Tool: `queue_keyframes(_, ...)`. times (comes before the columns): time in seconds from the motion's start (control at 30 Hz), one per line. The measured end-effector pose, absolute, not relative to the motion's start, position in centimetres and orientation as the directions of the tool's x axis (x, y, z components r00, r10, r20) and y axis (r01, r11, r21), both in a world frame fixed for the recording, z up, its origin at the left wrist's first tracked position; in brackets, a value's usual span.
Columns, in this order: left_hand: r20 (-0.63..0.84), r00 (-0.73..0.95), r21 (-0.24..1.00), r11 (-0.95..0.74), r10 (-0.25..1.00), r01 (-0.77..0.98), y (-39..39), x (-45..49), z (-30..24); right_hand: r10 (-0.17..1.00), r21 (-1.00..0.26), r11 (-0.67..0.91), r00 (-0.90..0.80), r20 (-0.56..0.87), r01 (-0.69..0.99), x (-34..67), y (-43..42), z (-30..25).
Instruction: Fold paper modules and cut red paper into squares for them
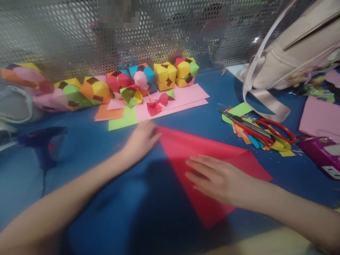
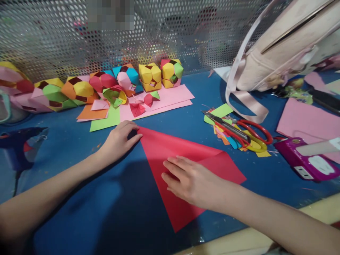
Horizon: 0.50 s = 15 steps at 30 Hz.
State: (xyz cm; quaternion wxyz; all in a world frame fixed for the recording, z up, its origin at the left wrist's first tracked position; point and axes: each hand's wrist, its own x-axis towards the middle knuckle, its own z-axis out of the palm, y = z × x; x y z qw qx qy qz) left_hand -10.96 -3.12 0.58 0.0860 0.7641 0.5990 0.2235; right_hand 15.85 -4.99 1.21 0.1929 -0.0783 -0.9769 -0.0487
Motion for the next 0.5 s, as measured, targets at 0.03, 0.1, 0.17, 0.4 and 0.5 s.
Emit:
queue_keyframes(0.03, 0.237, 0.182, 0.392, -0.266, 0.954, 0.881, -3.1, -11.0, 0.4, 0.136, 0.06, 0.983, -0.916, 0.378, 0.171, 15.9, -5.0, 1.2)
queue_keyframes(0.1, 0.236, 0.176, 0.384, -0.258, 0.956, 0.887, -3.0, -11.3, 0.4, 0.137, 0.053, 0.984, -0.919, 0.371, 0.168, 16.0, -5.0, 1.2)
queue_keyframes(0.17, 0.232, 0.163, 0.383, -0.244, 0.959, 0.891, -2.8, -11.4, 0.5, 0.137, 0.051, 0.985, -0.921, 0.364, 0.166, 16.0, -4.9, 1.3)
queue_keyframes(0.4, 0.149, 0.017, 0.536, -0.095, 0.989, 0.839, -2.2, -12.1, 0.7, 0.144, 0.036, 0.985, -0.917, 0.373, 0.169, 16.0, -5.0, 1.3)
queue_keyframes(0.5, 0.116, -0.026, 0.622, -0.052, 0.993, 0.781, -1.9, -12.3, 0.5, 0.142, 0.023, 0.986, -0.91, 0.39, 0.163, 16.1, -5.0, 1.1)
